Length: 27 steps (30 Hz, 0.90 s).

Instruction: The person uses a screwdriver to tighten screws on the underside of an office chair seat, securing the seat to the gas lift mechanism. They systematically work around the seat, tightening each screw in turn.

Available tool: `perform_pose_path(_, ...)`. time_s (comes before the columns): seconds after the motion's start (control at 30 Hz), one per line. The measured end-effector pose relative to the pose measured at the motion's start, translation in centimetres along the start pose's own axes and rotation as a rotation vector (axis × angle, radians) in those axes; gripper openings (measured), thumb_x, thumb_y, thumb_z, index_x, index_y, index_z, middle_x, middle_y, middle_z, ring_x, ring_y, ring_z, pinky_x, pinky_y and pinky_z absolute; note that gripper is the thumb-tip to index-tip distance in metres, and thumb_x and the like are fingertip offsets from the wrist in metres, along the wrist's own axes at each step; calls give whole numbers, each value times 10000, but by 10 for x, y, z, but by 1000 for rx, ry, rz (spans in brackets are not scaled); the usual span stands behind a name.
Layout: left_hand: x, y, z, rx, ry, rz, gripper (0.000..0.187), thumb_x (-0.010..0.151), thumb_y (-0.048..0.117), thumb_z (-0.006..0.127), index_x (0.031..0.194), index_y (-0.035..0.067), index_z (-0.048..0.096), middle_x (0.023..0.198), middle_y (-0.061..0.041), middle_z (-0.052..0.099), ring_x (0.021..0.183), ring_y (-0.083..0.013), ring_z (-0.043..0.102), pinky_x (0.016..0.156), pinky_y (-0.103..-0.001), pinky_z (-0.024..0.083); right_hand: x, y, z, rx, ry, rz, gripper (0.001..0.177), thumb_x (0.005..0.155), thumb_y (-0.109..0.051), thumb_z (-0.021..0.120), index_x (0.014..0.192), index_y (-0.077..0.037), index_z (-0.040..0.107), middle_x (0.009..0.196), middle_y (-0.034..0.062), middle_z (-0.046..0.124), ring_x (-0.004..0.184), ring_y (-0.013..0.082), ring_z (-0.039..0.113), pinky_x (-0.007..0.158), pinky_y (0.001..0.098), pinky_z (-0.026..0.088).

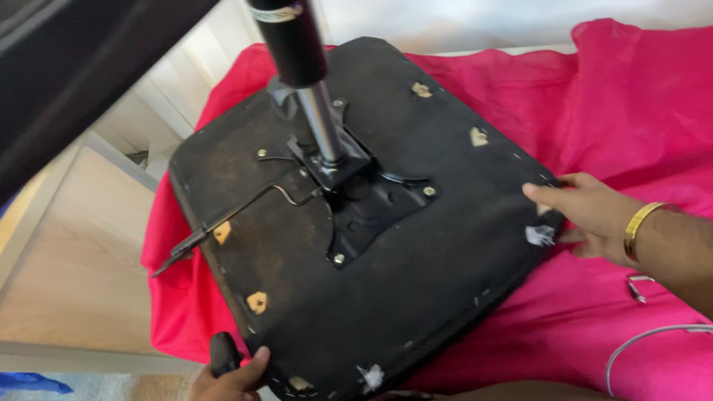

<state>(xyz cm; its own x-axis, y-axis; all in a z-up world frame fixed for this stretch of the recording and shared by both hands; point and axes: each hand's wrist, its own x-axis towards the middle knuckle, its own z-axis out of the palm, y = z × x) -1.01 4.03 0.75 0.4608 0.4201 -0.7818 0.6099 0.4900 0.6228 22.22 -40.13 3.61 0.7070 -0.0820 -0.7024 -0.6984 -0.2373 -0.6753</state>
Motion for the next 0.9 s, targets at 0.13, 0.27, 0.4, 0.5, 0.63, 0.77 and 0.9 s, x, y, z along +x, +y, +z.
perform_pose_path(0.13,1,3,0,-16,41,20,344,857,153,808,900,134,467,567,33,383,419,-90,352,362,-257,318,-5,-6,7,-53,-41,86,575,873,-410,733,1386,-203,574,1456,32,594,1283,362,579,1153,631,370)
perform_pose_path(0.27,5,8,-2,-23,42,20,340,866,145,804,894,130,465,576,34,395,427,-75,354,364,-247,316,-5,-1,4,-110,-66,121,559,898,-443,670,1397,-213,568,1473,1,572,1320,359,544,1146,707,303)
perform_pose_path(0.4,10,14,-8,18,-14,27,351,846,153,805,885,136,457,568,28,381,415,-90,348,352,-260,305,7,5,-2,-158,-67,128,510,931,-436,637,1359,-162,591,1364,4,655,1251,314,595,1090,743,262)
perform_pose_path(0.5,11,13,-6,15,-54,-18,348,816,214,824,892,121,497,565,19,428,412,-88,349,349,-257,295,19,11,-6,-116,-107,65,400,928,-394,678,1216,-122,621,1122,18,738,1040,246,683,889,535,361)
perform_pose_path(0.63,12,11,2,94,-15,-53,402,757,311,875,890,121,547,552,5,385,410,-116,341,352,-267,293,19,18,-9,-128,-53,1,296,938,-386,719,1042,-146,581,823,1,652,692,158,555,610,373,268)
perform_pose_path(0.77,14,15,7,155,41,9,429,732,258,917,858,92,542,545,-15,413,389,-132,359,347,-291,289,11,15,-6,-138,0,35,282,933,-362,705,1043,-152,552,809,20,625,665,159,541,591,352,304)
perform_pose_path(0.9,17,21,1,210,49,50,482,724,227,933,819,91,480,538,-31,414,365,-148,344,345,-315,250,6,16,-3,-108,21,42,317,927,-330,714,1113,-137,545,831,31,635,663,165,571,588,360,309)
